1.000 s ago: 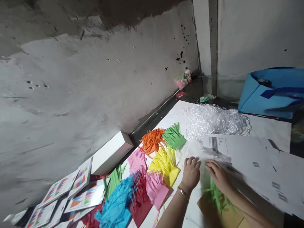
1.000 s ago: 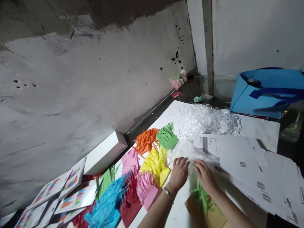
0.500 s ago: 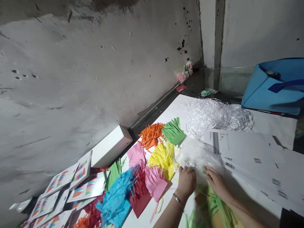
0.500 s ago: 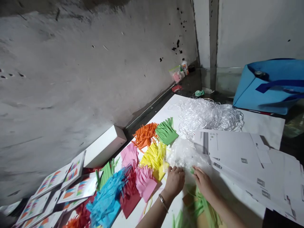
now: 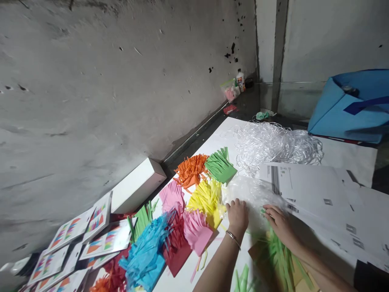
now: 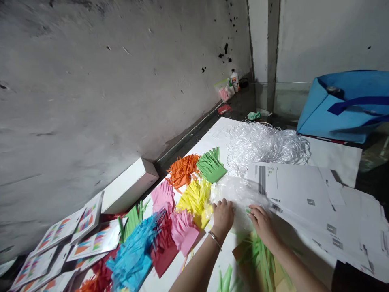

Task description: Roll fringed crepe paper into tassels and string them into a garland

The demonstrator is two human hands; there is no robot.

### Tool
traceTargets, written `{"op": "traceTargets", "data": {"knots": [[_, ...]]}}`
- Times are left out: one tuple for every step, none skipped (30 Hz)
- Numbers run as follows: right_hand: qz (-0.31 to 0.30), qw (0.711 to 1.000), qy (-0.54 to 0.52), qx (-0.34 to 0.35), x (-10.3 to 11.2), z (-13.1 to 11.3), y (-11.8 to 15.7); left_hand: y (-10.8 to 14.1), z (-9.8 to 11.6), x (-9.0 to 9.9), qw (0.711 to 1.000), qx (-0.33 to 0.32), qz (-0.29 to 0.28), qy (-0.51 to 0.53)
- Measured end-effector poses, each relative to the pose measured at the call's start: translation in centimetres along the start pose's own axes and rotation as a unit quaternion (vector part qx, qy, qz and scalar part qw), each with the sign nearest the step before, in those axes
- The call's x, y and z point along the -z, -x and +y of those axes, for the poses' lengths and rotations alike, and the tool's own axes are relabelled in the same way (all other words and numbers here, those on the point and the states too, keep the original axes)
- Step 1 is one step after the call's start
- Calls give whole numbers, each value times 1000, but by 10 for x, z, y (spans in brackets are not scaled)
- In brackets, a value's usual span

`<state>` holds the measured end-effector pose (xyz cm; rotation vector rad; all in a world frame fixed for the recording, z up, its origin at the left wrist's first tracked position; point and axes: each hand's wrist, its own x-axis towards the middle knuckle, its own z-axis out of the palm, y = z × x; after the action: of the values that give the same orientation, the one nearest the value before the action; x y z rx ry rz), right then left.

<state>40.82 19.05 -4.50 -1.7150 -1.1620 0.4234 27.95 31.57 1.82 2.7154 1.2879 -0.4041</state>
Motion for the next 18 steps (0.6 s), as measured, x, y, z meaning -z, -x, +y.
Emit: {"op": "traceTargets", "data": {"knots": [[-1, 1000, 1, -2, 0, 1, 2, 2, -2, 1, 1000, 6, -1, -7], [-5, 1000, 1, -4, -1, 2, 3, 5, -3, 3, 1000, 12, -1, -13], [-9, 1000, 1, -5, -2, 3, 4, 7, -5, 5, 1000, 18, 0, -18], [-15, 1000, 0, -5, -3, 4, 4, 10, -6, 6, 1000, 22, 3, -22], [-20, 1000, -2, -5, -5, 5, 3, 12, -6, 7, 999, 24, 7, -25], [-24, 1000, -4, -6, -6, 6, 2, 14, -5, 8, 999, 25, 12, -29], [-26, 1000, -5, -8, -7, 7, 0, 16, -3, 9, 999, 20, 21, -26], [-23, 1000, -7, -13, -8, 8, -3, 17, -1, 9, 999, 8, 30, -15], [-18, 1000, -8, -20, -8, 8, -5, 16, 2, 9, 999, -8, 39, 2], [-12, 1000, -9, -28, -8, 9, -8, 15, 5, 8, 998, -27, 46, 22], [-6, 999, -11, -35, -7, 9, -10, 12, 7, 7, 997, -46, 51, 42], [-2, 999, -14, -41, -5, 8, -12, 9, 9, 5, 995, -62, 51, 59], [-1, 999, -19, -45, -3, 7, -13, 4, 11, 2, 994, -72, 47, 70], [-1, 999, -24, -47, -1, 5, -13, 0, 12, -1, 994, -77, 38, 74], [-2, 998, -30, -48, 2, 2, -12, -5, 12, -4, 993, -80, 30, 79], [-3, 998, -36, -49, 5, 0, -11, -9, 11, -6, 993, -80, 21, 83], [-5, 998, -42, -49, 8, -3, -9, -12, 11, -9, 993, -79, 13, 89], [-8, 998, -47, -50, 10, -7, -7, -14, 10, -11, 992, -76, 8, 96]]}}
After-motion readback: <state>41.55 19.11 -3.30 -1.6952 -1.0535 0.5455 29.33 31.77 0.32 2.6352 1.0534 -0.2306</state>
